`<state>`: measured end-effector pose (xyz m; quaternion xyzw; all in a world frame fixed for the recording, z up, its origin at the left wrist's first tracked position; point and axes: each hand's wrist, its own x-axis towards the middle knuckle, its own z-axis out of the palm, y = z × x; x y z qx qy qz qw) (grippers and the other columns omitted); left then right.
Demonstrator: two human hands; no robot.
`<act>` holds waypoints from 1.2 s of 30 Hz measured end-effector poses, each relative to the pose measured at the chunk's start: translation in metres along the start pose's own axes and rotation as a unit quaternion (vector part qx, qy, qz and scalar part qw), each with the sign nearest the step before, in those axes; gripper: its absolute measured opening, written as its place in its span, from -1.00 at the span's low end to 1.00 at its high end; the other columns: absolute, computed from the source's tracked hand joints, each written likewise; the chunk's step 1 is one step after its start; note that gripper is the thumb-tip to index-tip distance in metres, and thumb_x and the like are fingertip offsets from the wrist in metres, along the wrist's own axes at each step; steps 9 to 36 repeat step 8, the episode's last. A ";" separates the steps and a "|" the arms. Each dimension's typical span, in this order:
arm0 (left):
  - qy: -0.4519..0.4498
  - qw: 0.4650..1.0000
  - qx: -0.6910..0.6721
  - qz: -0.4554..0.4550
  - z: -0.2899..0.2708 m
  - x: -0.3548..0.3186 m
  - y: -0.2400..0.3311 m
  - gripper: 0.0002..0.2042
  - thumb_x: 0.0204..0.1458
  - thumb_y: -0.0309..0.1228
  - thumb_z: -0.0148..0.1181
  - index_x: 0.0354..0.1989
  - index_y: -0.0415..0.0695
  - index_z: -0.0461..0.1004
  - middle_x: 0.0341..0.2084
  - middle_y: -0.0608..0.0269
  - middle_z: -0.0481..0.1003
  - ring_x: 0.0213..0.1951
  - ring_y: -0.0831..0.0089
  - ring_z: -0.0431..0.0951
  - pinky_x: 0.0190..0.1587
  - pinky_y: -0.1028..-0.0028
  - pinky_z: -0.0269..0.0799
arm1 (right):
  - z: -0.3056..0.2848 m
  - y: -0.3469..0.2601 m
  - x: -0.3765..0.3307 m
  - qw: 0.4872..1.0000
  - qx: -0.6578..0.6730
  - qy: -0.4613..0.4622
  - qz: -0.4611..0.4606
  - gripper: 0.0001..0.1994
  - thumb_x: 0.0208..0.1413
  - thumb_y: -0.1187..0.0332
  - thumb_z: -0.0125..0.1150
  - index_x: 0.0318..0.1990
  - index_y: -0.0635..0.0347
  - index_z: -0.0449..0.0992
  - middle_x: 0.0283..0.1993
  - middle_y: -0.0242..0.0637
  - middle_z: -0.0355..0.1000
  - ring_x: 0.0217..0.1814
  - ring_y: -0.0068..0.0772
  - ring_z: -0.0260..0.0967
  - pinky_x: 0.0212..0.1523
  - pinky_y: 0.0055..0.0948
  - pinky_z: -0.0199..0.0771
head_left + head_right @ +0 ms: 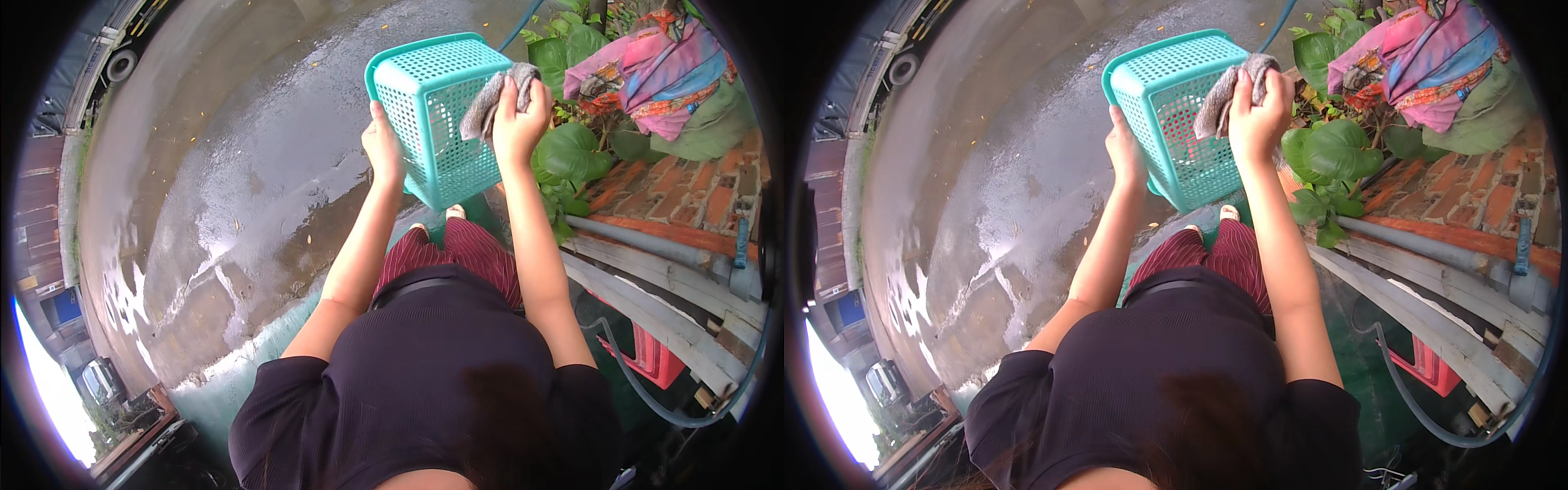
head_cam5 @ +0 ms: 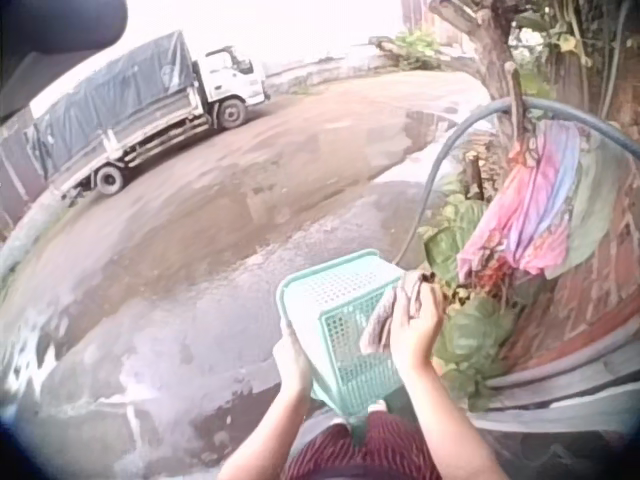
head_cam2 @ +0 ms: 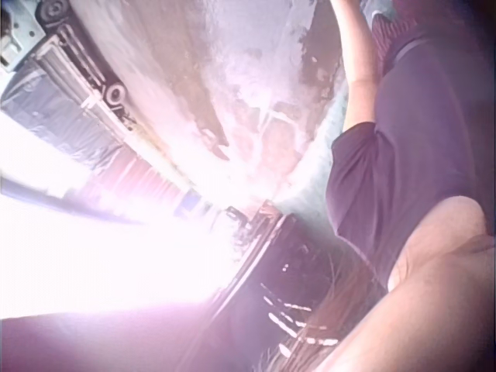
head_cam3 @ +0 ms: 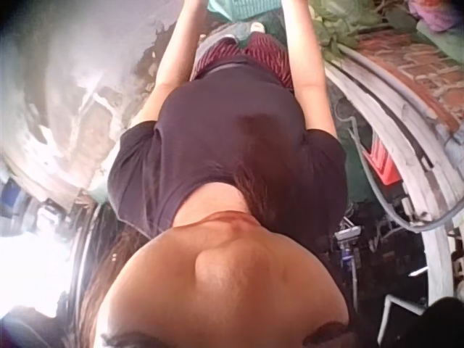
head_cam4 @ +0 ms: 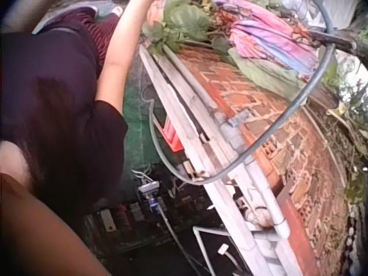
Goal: The person walks through a room with green flooring, picks up a red basket, and exchanges it for a green basket. They then proceed to a sink area, apply dish soap to a sponge, and scrub the green basket thoroughly. After rinsing the basket under running water, the person carries it outside and places it on the ground.
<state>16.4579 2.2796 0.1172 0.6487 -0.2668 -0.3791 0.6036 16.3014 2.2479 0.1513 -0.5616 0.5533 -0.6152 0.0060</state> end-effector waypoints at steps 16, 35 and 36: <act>-0.012 0.997 -0.021 -0.068 -0.005 0.010 -0.018 -0.39 0.02 0.09 -0.37 -0.27 -0.28 0.40 -0.46 0.13 0.45 -0.39 0.45 0.43 -0.25 0.44 0.32 | -0.003 -0.042 -0.061 0.966 0.058 -0.230 -0.100 -0.76 -0.35 0.41 0.22 -0.42 0.10 0.37 -0.45 -0.27 0.22 -0.41 -0.19 0.31 -0.44 -0.34 0.33; -0.012 0.997 -0.021 -0.068 -0.005 0.010 -0.018 -0.39 0.02 0.09 -0.37 -0.27 -0.28 0.40 -0.46 0.13 0.45 -0.39 0.45 0.43 -0.25 0.44 0.32 | -0.003 -0.042 -0.061 0.966 0.058 -0.230 -0.100 -0.76 -0.35 0.41 0.22 -0.42 0.10 0.37 -0.45 -0.27 0.22 -0.41 -0.19 0.31 -0.44 -0.34 0.33; -0.012 0.997 -0.021 -0.068 -0.005 0.010 -0.018 -0.39 0.02 0.09 -0.37 -0.27 -0.28 0.40 -0.46 0.13 0.45 -0.39 0.45 0.43 -0.25 0.44 0.32 | -0.003 -0.042 -0.061 0.966 0.058 -0.230 -0.100 -0.76 -0.35 0.41 0.22 -0.42 0.10 0.37 -0.45 -0.27 0.22 -0.41 -0.19 0.31 -0.44 -0.34 0.33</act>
